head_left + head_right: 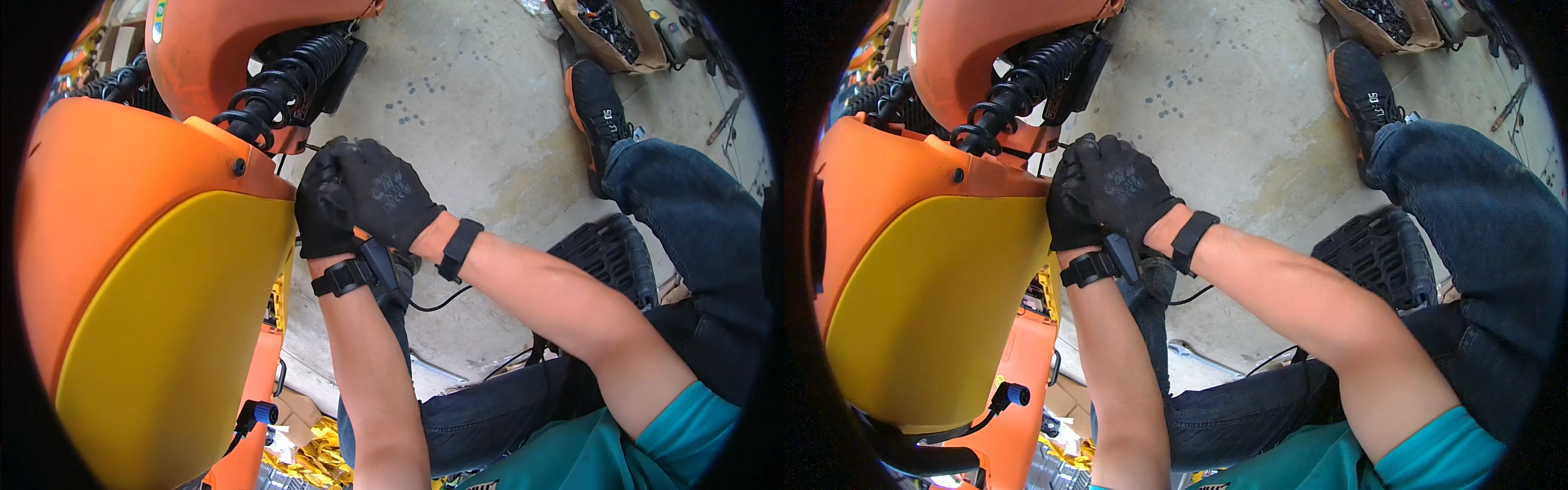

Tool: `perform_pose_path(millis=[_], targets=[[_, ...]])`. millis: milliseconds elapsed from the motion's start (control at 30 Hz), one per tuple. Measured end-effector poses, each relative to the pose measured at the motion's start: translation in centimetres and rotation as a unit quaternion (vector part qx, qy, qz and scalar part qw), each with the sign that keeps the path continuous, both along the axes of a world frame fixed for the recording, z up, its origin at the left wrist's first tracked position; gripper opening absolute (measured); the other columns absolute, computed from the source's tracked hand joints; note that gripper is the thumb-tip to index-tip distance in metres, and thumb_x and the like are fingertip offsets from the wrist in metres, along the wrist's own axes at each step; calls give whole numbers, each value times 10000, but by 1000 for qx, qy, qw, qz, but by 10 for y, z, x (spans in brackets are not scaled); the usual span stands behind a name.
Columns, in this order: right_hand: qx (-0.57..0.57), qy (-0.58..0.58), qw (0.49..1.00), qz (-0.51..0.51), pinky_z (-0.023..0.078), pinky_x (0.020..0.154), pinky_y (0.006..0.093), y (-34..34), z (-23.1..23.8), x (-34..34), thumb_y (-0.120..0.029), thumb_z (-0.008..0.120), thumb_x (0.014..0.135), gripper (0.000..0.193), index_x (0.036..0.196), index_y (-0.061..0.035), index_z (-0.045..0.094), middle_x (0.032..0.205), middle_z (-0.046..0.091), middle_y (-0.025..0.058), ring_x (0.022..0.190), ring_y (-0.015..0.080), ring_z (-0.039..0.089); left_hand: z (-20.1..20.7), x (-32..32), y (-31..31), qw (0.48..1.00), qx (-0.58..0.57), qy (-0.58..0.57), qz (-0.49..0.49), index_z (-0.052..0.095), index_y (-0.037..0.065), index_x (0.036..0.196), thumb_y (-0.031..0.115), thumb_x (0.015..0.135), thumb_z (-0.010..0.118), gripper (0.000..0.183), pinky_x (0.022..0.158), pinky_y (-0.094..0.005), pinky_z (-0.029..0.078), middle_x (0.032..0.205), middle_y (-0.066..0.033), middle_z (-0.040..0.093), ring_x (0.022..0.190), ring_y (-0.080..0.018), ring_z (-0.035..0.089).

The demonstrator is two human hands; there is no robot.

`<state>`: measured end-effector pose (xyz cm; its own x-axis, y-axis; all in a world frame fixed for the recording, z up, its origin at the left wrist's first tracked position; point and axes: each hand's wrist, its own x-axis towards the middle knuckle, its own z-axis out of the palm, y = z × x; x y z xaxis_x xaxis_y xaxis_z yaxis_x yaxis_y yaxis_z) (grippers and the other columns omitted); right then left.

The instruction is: The person works on the internal components of an orange and yellow motorcycle while sitting on the floor. They handle small wires and electrical connectors by hand, performing connections and organizing the cables near the front steering column.

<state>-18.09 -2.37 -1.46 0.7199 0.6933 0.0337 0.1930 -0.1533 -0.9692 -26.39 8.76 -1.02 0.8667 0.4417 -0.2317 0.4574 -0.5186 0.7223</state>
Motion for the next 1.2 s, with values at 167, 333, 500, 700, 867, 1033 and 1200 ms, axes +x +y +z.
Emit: perform_pose_path(millis=[167,333,500,700,867,1033,1200], targets=[[-40,-15,996,80,531,744,479,2,-2,12,-275,623,856,346,1117,-51,585,979,619,184,884,383,635,-23,-13,12,987,-146,-66,5,509,31,1251,105,1009,452,260,1002,-280,425,1177,-82,567,1111,-170,545],[-52,-34,988,140,546,730,468,4,2,21,-332,585,879,343,1098,-68,603,961,666,202,869,361,675,-40,-27,25,832,-530,-154,46,449,97,1341,120,1017,459,325,1092,-287,369,1318,-74,513,1258,-186,470],[-132,-79,979,136,552,701,469,17,3,27,-322,580,875,307,1025,-56,611,910,688,189,803,368,689,-38,-26,25,959,-271,-74,28,405,74,1413,129,1034,440,385,1111,-304,358,1371,-88,498,1282,-197,469],[-130,-61,981,130,555,682,463,22,-1,16,-290,592,878,327,1076,-30,574,903,680,193,789,375,688,-27,-17,14,946,-266,-107,150,515,7,1332,107,1006,507,340,998,-302,445,1293,-83,603,1164,-179,574],[-102,-54,989,91,550,642,450,18,1,9,-235,556,913,289,1088,-9,516,938,642,216,764,378,679,-17,-10,10,930,-301,-125,169,579,-9,1262,83,999,514,286,945,-293,489,1217,-90,657,1088,-183,623],[-95,-103,986,88,549,630,437,15,4,11,-211,556,903,286,1099,-6,519,951,628,216,790,365,683,-15,-3,8,833,-471,-140,256,573,-6,1267,112,1030,467,285,955,-316,495,1201,-107,651,1075,-202,625],[-114,-68,986,105,561,696,445,13,2,11,-212,609,844,330,1122,-37,574,1003,622,193,817,354,681,-20,-10,0,904,-353,-148,192,578,-2,1251,167,1049,436,299,960,-321,497,1200,-108,647,1074,-202,621]])
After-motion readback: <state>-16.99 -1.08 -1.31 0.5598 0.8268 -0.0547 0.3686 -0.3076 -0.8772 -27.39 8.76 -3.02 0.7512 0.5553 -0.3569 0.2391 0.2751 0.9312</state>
